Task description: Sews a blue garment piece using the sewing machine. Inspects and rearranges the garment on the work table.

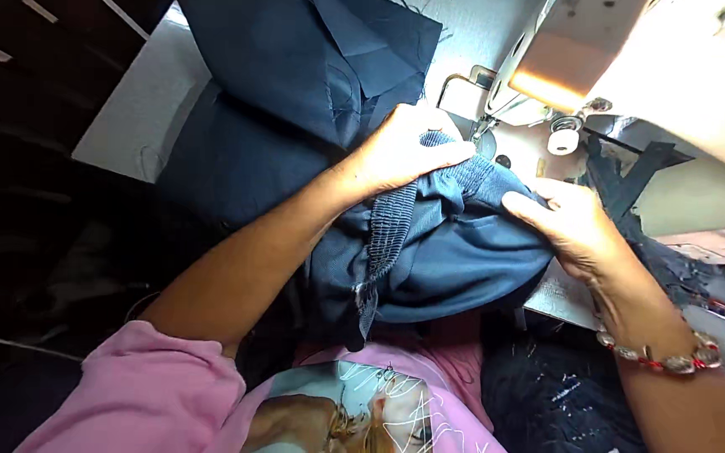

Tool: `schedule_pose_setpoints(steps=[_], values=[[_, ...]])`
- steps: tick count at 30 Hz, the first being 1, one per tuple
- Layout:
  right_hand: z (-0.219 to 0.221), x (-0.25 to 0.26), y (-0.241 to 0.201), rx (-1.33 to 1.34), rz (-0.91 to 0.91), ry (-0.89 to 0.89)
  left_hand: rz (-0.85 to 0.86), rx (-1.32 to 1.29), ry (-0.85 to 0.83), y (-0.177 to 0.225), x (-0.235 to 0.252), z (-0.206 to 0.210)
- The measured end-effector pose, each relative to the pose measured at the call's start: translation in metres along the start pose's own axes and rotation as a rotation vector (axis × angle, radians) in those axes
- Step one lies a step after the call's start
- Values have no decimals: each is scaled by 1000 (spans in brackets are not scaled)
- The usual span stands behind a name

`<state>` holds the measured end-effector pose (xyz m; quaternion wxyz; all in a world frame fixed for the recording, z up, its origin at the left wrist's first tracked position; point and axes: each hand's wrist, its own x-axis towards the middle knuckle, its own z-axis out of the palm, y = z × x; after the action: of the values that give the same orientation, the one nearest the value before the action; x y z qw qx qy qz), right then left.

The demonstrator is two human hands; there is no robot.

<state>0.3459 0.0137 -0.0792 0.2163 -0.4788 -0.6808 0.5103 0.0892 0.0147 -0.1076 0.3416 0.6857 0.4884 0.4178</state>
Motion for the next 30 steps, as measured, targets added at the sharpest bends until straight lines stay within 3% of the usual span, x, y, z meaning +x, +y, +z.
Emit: schedule_pose_setpoints(steps=[7,12,14,16,18,22,26,30], values=[[3,10,7,106,119,17,-51,-21,3,-9,6,5],[1,9,7,196,138,-36,86,-38,-9,-1,-1,5],[-7,5,5,257,157,-151,146,-290,-124,10,-9,1],[-11,-1,3,267,90,-213,51,-544,-280,12,-19,-4],[-14,-8,0,269,16,-205,48,-399,-324,6,-30,-4],[-18,-17,0,130,-132,-176,108,72,-170,-3,-58,8],[-19,-20,1,39,-243,-165,147,183,-16,-1,-73,18],[-12,-22,1,30,-341,-204,133,267,-26,3,-78,29]])
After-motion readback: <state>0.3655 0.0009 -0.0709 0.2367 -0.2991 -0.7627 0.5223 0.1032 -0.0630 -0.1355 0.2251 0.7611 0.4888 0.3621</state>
